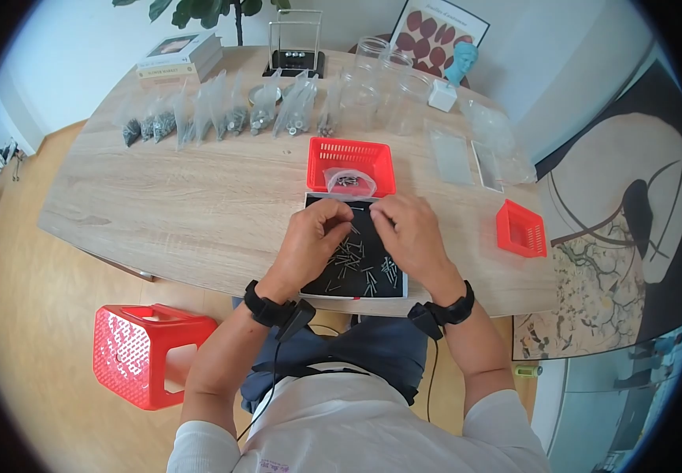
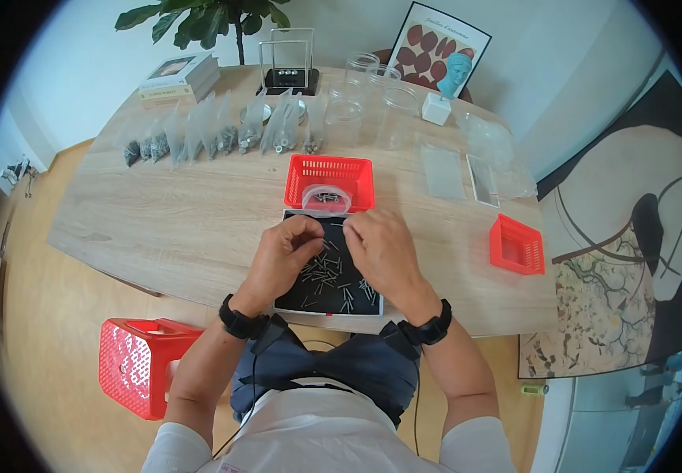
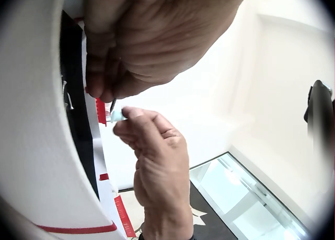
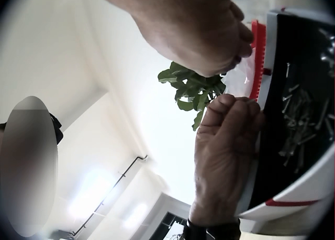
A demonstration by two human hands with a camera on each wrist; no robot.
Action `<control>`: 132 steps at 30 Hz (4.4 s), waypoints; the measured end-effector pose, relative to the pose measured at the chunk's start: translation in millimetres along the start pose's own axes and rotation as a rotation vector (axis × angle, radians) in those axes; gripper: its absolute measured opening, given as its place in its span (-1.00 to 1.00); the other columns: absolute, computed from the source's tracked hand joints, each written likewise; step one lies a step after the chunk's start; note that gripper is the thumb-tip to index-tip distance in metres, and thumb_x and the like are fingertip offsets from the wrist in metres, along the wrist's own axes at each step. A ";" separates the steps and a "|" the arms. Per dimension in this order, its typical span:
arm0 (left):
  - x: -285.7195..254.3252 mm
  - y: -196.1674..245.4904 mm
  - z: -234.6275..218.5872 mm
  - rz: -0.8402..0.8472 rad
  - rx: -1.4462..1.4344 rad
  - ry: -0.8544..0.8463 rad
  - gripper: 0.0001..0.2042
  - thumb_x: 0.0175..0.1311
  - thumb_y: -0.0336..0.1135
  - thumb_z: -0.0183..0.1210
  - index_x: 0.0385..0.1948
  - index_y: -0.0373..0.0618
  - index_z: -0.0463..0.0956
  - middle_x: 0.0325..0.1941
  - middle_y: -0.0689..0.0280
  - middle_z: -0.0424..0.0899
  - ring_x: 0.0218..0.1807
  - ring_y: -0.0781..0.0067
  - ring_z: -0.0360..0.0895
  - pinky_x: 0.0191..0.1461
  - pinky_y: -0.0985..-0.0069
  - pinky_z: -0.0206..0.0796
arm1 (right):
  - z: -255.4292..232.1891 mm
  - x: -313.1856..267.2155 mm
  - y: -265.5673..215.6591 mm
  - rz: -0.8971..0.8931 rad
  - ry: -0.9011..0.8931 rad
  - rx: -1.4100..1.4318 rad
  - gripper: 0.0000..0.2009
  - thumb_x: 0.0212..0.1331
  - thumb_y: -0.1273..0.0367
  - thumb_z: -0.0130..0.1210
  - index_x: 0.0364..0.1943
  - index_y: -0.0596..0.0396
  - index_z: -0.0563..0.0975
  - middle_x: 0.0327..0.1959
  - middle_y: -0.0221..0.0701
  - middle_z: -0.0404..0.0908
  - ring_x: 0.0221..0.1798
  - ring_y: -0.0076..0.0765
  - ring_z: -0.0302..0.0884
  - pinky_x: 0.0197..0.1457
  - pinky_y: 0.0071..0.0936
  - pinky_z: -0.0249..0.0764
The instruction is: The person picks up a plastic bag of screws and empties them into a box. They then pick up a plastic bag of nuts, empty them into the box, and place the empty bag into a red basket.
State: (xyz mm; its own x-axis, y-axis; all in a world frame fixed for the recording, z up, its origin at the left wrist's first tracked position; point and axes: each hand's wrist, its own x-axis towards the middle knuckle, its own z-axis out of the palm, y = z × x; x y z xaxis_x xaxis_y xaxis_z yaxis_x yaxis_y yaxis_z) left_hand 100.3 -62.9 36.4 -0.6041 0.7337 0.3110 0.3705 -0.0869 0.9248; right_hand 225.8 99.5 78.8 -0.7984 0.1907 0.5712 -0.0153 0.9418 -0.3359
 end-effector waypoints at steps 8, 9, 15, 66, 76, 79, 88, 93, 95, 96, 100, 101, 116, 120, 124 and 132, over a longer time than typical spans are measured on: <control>50.5 45.2 -15.8 0.302 0.426 0.143 -0.87 0.28 -0.50 0.31 -0.19 -0.26 0.61 -0.20 0.05 0.71 -0.15 0.01 0.68 -0.07 0.23 0.50 | 29.7 -5.1 4.1 -0.113 -0.160 -0.144 -0.92 0.11 0.53 0.18 -0.32 0.22 0.63 -0.24 -0.15 0.68 -0.08 0.06 0.64 0.05 -0.08 0.52; 57.5 42.8 -15.4 0.307 0.429 0.145 -0.87 0.28 -0.50 0.31 -0.19 -0.26 0.61 -0.20 0.05 0.71 -0.15 0.01 0.68 -0.07 0.23 0.50 | 35.3 -5.4 5.8 -0.099 -0.198 -0.174 -0.90 0.08 0.53 0.17 -0.31 0.22 0.62 -0.23 -0.14 0.67 -0.06 0.06 0.63 0.05 -0.07 0.52; 51.6 27.9 -15.1 0.340 0.529 0.127 -0.78 0.31 -0.45 0.31 -0.06 -0.29 0.62 -0.16 0.01 0.71 -0.13 0.00 0.67 0.00 0.21 0.50 | 43.1 -10.9 8.2 -0.074 -0.189 -0.237 -0.91 0.10 0.51 0.16 -0.31 0.22 0.61 -0.15 -0.10 0.62 0.04 0.04 0.61 0.04 -0.06 0.52; 103.2 21.8 -54.0 0.449 0.797 -0.063 -0.80 0.32 -0.52 0.19 -0.06 -0.27 0.67 -0.10 0.02 0.77 -0.06 -0.08 0.66 0.16 0.11 0.48 | -8.6 -8.3 16.0 -0.009 -0.102 0.077 -0.85 0.16 0.35 0.36 -0.30 0.10 0.65 -0.39 -0.25 0.67 -0.16 -0.06 0.62 0.06 -0.08 0.46; 150.1 -20.8 -38.8 0.504 1.385 -0.626 -0.93 0.26 -0.38 0.24 -0.32 0.05 0.70 -0.35 0.24 0.78 -0.18 0.13 0.77 0.10 0.17 0.44 | 10.5 -33.9 12.1 -0.119 -0.320 -0.140 -0.85 0.07 0.39 0.37 -0.31 0.07 0.64 -0.33 -0.32 0.61 -0.08 -0.12 0.55 0.22 -0.14 0.33; 155.0 -21.7 -35.4 0.433 1.385 -0.690 -0.93 0.27 -0.38 0.25 -0.28 0.00 0.70 -0.32 0.19 0.80 -0.14 0.12 0.78 0.09 0.15 0.49 | 12.5 -36.6 15.2 -0.116 -0.297 -0.125 -0.87 0.06 0.43 0.34 -0.33 0.08 0.62 -0.36 -0.30 0.60 -0.11 -0.11 0.56 0.22 -0.13 0.34; 165.5 -29.7 -29.7 0.343 1.417 -0.796 -0.90 0.30 -0.35 0.25 -0.24 -0.08 0.68 -0.22 0.09 0.81 -0.03 0.04 0.78 0.07 0.17 0.59 | 16.8 -40.4 18.4 -0.076 -0.223 -0.033 -0.88 0.05 0.46 0.32 -0.31 0.10 0.65 -0.39 -0.29 0.62 -0.13 -0.12 0.60 0.31 -0.13 0.33; 165.5 -25.1 -26.7 0.280 1.463 -0.800 -0.89 0.33 -0.34 0.24 -0.19 -0.07 0.67 -0.22 0.10 0.81 -0.03 0.01 0.78 0.03 0.14 0.61 | 18.1 -42.3 19.6 -0.080 -0.180 0.002 -0.89 0.05 0.46 0.33 -0.32 0.08 0.66 -0.40 -0.30 0.64 -0.13 -0.13 0.61 0.33 -0.13 0.32; 166.2 -22.7 -26.5 0.276 1.495 -0.807 -0.89 0.34 -0.33 0.23 -0.18 -0.06 0.67 -0.23 0.10 0.81 -0.03 0.01 0.78 0.02 0.12 0.61 | 16.0 -41.2 18.2 -0.085 -0.144 0.005 -0.93 0.07 0.50 0.21 -0.36 0.11 0.68 -0.42 -0.28 0.68 -0.17 -0.16 0.67 0.31 -0.19 0.36; 166.0 -21.4 -26.9 0.295 1.500 -0.817 -0.88 0.33 -0.31 0.24 -0.18 -0.06 0.67 -0.24 0.10 0.81 -0.05 0.00 0.78 0.00 0.12 0.61 | 15.7 -41.0 18.2 -0.082 -0.137 0.007 -0.93 0.07 0.50 0.21 -0.36 0.11 0.68 -0.42 -0.28 0.68 -0.17 -0.16 0.67 0.31 -0.19 0.36; 168.1 -19.0 -25.5 0.321 1.499 -0.830 -0.83 0.31 -0.22 0.27 -0.19 -0.06 0.67 -0.26 0.09 0.80 -0.08 0.00 0.79 -0.03 0.11 0.62 | 17.9 -43.3 20.8 -0.078 -0.150 0.015 -0.92 0.05 0.47 0.27 -0.35 0.10 0.67 -0.42 -0.29 0.66 -0.16 -0.15 0.64 0.31 -0.18 0.34; 168.0 -16.9 -24.4 0.325 1.501 -0.833 -0.83 0.31 -0.22 0.27 -0.19 -0.06 0.67 -0.26 0.09 0.80 -0.08 0.00 0.79 -0.03 0.11 0.62 | 19.7 -44.0 22.1 -0.080 -0.161 0.009 -0.89 0.04 0.44 0.32 -0.33 0.08 0.67 -0.41 -0.31 0.64 -0.14 -0.14 0.61 0.32 -0.17 0.32; 168.7 -21.8 -30.4 0.273 1.348 -0.783 -0.85 0.27 -0.31 0.29 -0.19 -0.09 0.62 -0.22 0.03 0.79 -0.01 -0.11 0.75 0.04 0.07 0.61 | 25.1 -44.9 22.1 -0.081 -0.123 -0.014 -0.86 -0.04 0.44 0.31 -0.34 0.06 0.68 -0.44 -0.35 0.65 -0.19 -0.20 0.63 0.27 -0.20 0.34; 181.2 -28.0 -44.2 0.346 1.243 -0.799 -0.90 0.30 -0.39 0.22 -0.21 -0.10 0.64 -0.23 0.00 0.78 -0.06 -0.14 0.74 0.00 0.02 0.57 | 26.8 -46.2 23.8 -0.063 -0.109 -0.031 -0.86 -0.07 0.44 0.31 -0.35 0.07 0.68 -0.45 -0.35 0.66 -0.20 -0.21 0.63 0.23 -0.22 0.35; 177.1 -4.2 -48.7 0.267 1.261 -0.677 -0.90 0.30 -0.46 0.17 -0.20 -0.12 0.58 -0.24 -0.01 0.76 -0.08 -0.22 0.70 -0.04 -0.03 0.50 | 27.5 -44.6 20.6 -0.089 -0.105 -0.032 -0.87 -0.06 0.44 0.30 -0.38 0.09 0.67 -0.46 -0.33 0.67 -0.22 -0.20 0.64 0.21 -0.23 0.35; 122.7 70.2 -46.4 0.206 0.762 -0.301 -0.86 0.24 -0.53 0.30 -0.20 -0.28 0.59 -0.26 0.04 0.74 -0.18 0.00 0.72 -0.07 0.24 0.53 | 25.0 -42.1 21.9 -0.099 -0.184 -0.010 -0.93 -0.02 0.43 0.27 -0.43 0.08 0.63 -0.46 -0.27 0.66 -0.23 -0.10 0.64 0.23 -0.17 0.35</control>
State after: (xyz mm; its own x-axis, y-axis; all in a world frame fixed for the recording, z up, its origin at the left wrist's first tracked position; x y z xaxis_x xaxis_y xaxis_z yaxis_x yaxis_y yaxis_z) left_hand 19.4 -10.3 149.7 -0.2985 0.9108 0.2853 0.8925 0.1605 0.4216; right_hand 244.0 105.1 28.7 -0.8897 0.0440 0.4545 -0.0941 0.9563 -0.2768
